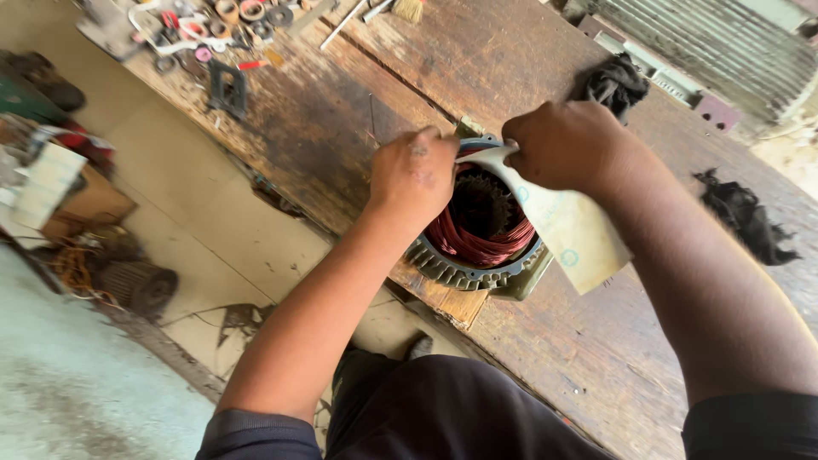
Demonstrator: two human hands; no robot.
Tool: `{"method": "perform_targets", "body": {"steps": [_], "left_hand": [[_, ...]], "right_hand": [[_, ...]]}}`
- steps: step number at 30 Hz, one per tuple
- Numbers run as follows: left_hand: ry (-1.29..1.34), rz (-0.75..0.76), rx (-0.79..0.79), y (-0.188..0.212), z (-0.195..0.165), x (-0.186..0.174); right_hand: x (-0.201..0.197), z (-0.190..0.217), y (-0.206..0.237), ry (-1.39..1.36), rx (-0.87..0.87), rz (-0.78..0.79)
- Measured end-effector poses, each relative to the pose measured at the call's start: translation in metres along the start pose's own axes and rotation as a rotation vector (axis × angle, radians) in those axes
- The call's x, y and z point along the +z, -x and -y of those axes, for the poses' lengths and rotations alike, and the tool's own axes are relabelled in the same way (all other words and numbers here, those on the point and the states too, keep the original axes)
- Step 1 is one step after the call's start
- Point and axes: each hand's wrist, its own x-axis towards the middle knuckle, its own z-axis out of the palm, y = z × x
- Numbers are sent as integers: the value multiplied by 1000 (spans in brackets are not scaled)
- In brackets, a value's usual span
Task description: The person places a white insulating sheet into the slots of a motor stator, tucking it between copper windings. They repeatedly adjust and press the sheet into place around the circumference of the stator.
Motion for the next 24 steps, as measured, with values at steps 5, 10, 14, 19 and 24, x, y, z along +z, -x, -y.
{"method": "perform_targets", "body": {"steps": [5,10,14,19,24], "left_hand": [[-93,114,19,-8,2,27],[-265,108,126,-11,-1,38],[-375,198,135,-17,-7,36],[-427,252,138,-18,-10,30],[-475,310,130,-16,-9,26]], "right_hand": [[11,14,12,192,5,-21],[19,3,2,114,-15,19],[24,-4,0,79,-57,41],[26,-1,-1,70,-96,-49],[22,5,-4,83,-80,54]]}}
